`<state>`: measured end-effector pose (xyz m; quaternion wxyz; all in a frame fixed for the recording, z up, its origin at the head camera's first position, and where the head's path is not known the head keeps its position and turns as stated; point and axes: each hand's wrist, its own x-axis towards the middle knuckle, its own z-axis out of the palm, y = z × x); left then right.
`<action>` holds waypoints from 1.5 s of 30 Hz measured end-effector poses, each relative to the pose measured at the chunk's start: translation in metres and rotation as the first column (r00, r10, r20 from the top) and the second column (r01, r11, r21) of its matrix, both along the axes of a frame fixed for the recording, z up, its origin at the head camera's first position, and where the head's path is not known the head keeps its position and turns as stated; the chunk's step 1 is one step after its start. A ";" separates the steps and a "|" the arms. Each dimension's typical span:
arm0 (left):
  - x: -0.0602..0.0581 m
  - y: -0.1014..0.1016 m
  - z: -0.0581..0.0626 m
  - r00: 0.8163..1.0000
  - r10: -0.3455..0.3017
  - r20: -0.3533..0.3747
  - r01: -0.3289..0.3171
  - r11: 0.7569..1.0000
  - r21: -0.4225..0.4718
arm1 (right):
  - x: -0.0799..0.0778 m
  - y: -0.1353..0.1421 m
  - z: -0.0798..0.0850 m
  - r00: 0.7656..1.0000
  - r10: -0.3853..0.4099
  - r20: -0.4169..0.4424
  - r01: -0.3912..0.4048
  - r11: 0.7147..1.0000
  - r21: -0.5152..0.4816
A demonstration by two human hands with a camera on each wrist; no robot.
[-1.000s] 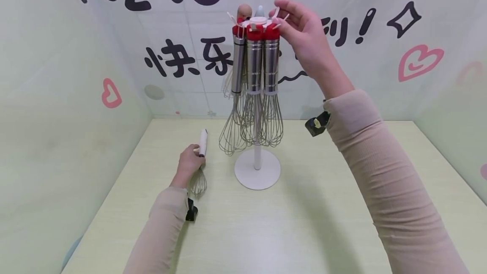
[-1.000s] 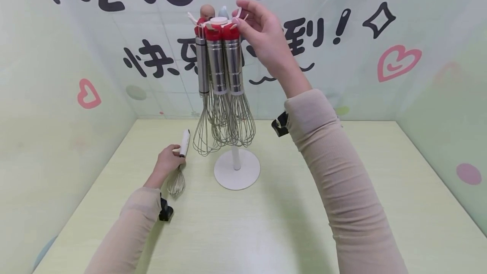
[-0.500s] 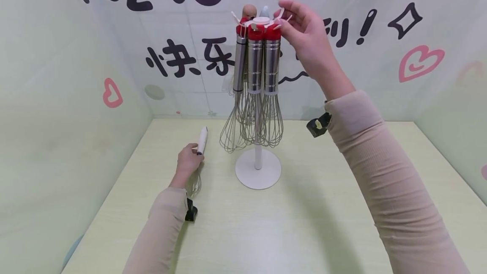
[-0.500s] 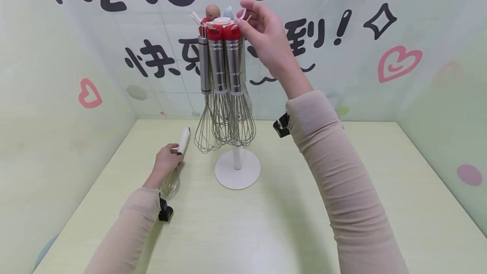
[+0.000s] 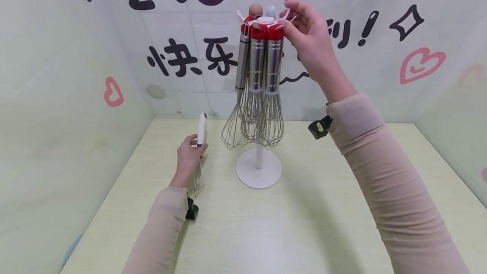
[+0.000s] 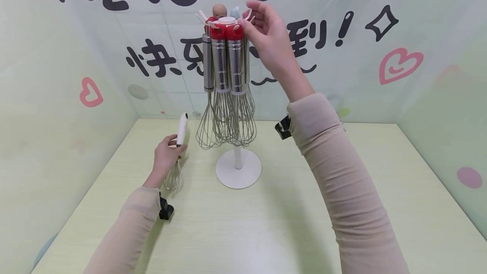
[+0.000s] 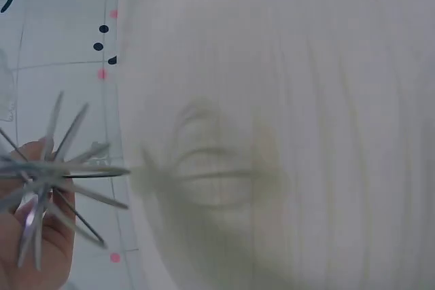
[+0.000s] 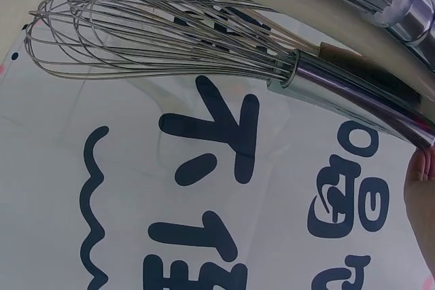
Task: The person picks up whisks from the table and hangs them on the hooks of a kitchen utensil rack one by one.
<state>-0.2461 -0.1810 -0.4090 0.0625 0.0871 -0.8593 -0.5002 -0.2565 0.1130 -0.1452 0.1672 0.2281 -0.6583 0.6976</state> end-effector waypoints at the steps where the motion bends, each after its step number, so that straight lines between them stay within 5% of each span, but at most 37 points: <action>1: 0.000 0.001 0.001 1.000 0.003 -0.013 -0.003 1.000 0.005 | 0.000 0.000 0.000 1.000 -0.003 0.000 0.003 1.000 -0.005; 10: -0.002 0.007 0.008 0.994 0.043 -0.102 -0.035 0.996 0.079 | -0.001 -0.001 -0.001 1.000 -0.009 0.010 0.009 1.000 -0.026; 19: -0.001 0.013 0.019 0.981 0.084 -0.176 -0.058 0.987 0.148 | -0.003 0.008 -0.005 1.000 0.008 0.022 -0.009 0.998 0.065; 28: 0.005 0.024 0.044 0.962 0.087 -0.260 -0.047 0.987 0.157 | -0.006 0.013 -0.008 0.977 0.211 0.031 -0.205 0.971 -0.125; 45: 0.015 0.041 0.090 0.894 0.087 -0.439 0.027 0.969 0.247 | -0.006 0.012 -0.003 0.996 0.088 0.032 -0.087 0.996 -0.020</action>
